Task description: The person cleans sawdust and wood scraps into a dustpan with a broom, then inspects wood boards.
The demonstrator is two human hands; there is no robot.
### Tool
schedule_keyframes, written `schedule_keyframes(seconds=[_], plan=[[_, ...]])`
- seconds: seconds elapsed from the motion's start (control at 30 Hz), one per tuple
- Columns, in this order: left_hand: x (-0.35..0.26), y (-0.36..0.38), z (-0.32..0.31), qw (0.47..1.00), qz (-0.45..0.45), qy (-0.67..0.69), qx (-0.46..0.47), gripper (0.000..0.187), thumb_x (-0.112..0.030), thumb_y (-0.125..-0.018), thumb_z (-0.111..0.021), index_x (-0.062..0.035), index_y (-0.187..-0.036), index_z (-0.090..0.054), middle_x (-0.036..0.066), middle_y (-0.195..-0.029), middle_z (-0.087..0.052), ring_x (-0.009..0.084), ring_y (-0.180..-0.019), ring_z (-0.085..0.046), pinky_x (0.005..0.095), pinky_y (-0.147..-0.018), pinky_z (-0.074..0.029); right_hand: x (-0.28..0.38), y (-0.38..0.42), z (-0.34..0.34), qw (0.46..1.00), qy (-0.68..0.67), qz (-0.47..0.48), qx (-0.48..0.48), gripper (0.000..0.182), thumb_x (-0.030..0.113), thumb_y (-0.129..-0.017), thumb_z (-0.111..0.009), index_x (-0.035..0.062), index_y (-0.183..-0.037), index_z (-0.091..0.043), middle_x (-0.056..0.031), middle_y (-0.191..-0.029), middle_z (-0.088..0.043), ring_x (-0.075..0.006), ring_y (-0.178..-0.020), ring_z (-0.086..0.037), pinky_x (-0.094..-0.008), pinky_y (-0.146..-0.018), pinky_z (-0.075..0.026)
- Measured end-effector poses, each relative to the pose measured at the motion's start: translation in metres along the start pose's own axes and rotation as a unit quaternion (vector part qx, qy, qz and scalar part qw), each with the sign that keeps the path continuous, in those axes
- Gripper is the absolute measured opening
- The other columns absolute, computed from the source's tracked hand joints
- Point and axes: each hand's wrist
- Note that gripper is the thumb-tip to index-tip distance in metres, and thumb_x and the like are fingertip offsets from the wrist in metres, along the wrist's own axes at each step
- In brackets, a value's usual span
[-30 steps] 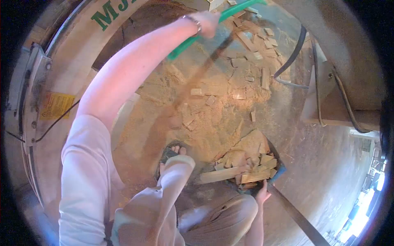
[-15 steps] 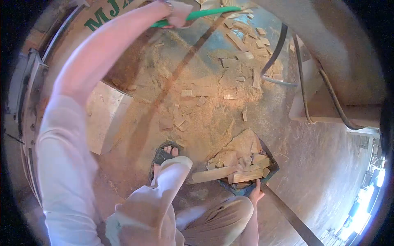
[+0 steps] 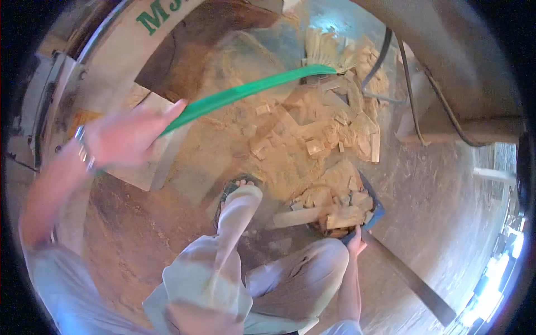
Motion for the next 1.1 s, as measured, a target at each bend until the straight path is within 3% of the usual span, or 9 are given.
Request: schedule_keyframes(seconds=[0.3,0.43,0.47,0.53,0.67,0.8,0.87,0.93,1.1], plan=[[-0.024,0.044,-0.034,0.97,0.036,0.139,-0.198,0.072,0.003,-0.074,-0.055,-0.0088,-0.143,-0.041,0.022,-0.117,-0.06,0.0422,-0.1,-0.059,0.0448,-0.089,-0.048,-0.041,-0.017,0.028,1.0,0.022,0.004,-0.014,0.027,0.011,-0.087,-0.066,0.0002,-0.109,-0.055,-0.007,-0.1,-0.061,-0.0178,-0.094,-0.056,-0.0316,-0.086,-0.044],[-0.007,-0.099,-0.013,0.949,-0.046,0.088,-0.299,0.07,-0.001,-0.078,-0.058,-0.0082,-0.144,-0.038,0.023,-0.128,-0.054,0.0423,-0.123,-0.047,0.0443,-0.102,-0.041,-0.033,-0.013,0.022,0.999,0.041,0.025,-0.017,0.029,0.013,-0.087,-0.066,-0.0001,-0.111,-0.055,-0.0074,-0.1,-0.061,-0.018,-0.094,-0.056,-0.0315,-0.086,-0.044],[0.001,-0.152,-0.015,0.937,-0.05,0.033,-0.344,0.067,-0.002,-0.079,-0.057,-0.0066,-0.143,-0.036,0.024,-0.126,-0.055,0.0433,-0.117,-0.052,0.0453,-0.098,-0.045,-0.031,-0.013,0.022,0.998,0.047,0.037,-0.015,0.03,0.013,-0.087,-0.066,-0.0002,-0.111,-0.055,-0.0075,-0.1,-0.061,-0.018,-0.093,-0.056,-0.0315,-0.086,-0.044],[-0.017,-0.251,0.011,0.971,0.033,0.013,-0.237,0.066,-0.003,-0.079,-0.055,-0.0024,-0.141,-0.034,0.027,-0.117,-0.059,0.0425,-0.104,-0.06,0.0477,-0.088,-0.05,-0.032,-0.014,0.024,0.998,0.056,0.033,-0.014,0.032,0.014,-0.087,-0.066,-0.0005,-0.113,-0.055,-0.0079,-0.1,-0.062,-0.0183,-0.094,-0.056,-0.0317,-0.087,-0.044],[-0.088,-0.341,0.022,0.967,-0.079,0.054,-0.235,0.064,-0.005,-0.074,-0.058,0.0063,-0.134,-0.038,0.031,-0.101,-0.061,0.0419,-0.096,-0.063,0.0474,-0.079,-0.053,-0.012,-0.006,0.015,0.993,0.114,0.035,-0.013,0.033,0.013,-0.088,-0.066,-0.0006,-0.116,-0.055,-0.0091,-0.102,-0.062,-0.0188,-0.095,-0.057,-0.0318,-0.088,-0.044],[-0.104,-0.279,0.061,0.989,-0.088,-0.042,-0.109,0.065,-0.007,-0.077,-0.056,0.0007,-0.139,-0.037,0.025,-0.11,-0.058,0.0388,-0.094,-0.063,0.0466,-0.077,-0.052,-0.006,-0.004,0.018,0.996,0.084,0.022,-0.006,0.032,0.009,-0.085,-0.066,-0.0011,-0.114,-0.056,-0.0084,-0.102,-0.063,-0.0183,-0.093,-0.058,-0.0305,-0.086,-0.045],[-0.087,-0.231,0.052,0.97,-0.137,-0.118,-0.163,0.068,-0.008,-0.08,-0.056,-0.0027,-0.144,-0.033,0.023,-0.107,-0.057,0.0353,-0.09,-0.064,0.044,-0.074,-0.053,-0.007,0.0,0.019,0.997,0.076,0.005,-0.011,0.03,0.008,-0.084,-0.065,-0.0012,-0.111,-0.057,-0.0081,-0.1,-0.063,-0.0183,-0.092,-0.059,-0.0302,-0.085,-0.045],[-0.095,-0.173,0.054,0.99,-0.078,-0.103,-0.057,0.073,-0.011,-0.082,-0.056,-0.0062,-0.148,-0.027,0.022,-0.103,-0.056,0.0339,-0.087,-0.063,0.0429,-0.072,-0.052,-0.016,0.001,0.03,0.996,0.083,-0.01,-0.027,0.028,0.006,-0.082,-0.065,-0.0012,-0.108,-0.058,-0.0082,-0.097,-0.064,-0.0183,-0.09,-0.059,-0.0303,-0.084,-0.046],[-0.099,-0.051,-0.013,0.992,-0.081,-0.089,-0.032,0.078,-0.006,-0.079,-0.056,-0.0034,-0.149,-0.022,0.023,-0.09,-0.058,0.0371,-0.078,-0.063,0.0445,-0.068,-0.051,-0.067,0.003,0.075,0.988,0.131,0.071,-0.048,0.025,0.009,-0.079,-0.066,-0.0009,-0.101,-0.062,-0.0092,-0.094,-0.066,-0.0204,-0.087,-0.061,-0.0334,-0.081,-0.047]])
Point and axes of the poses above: each hand's wrist, its own y-axis away from the middle knuckle, its own z-axis out of the back of the hand, x = y × z
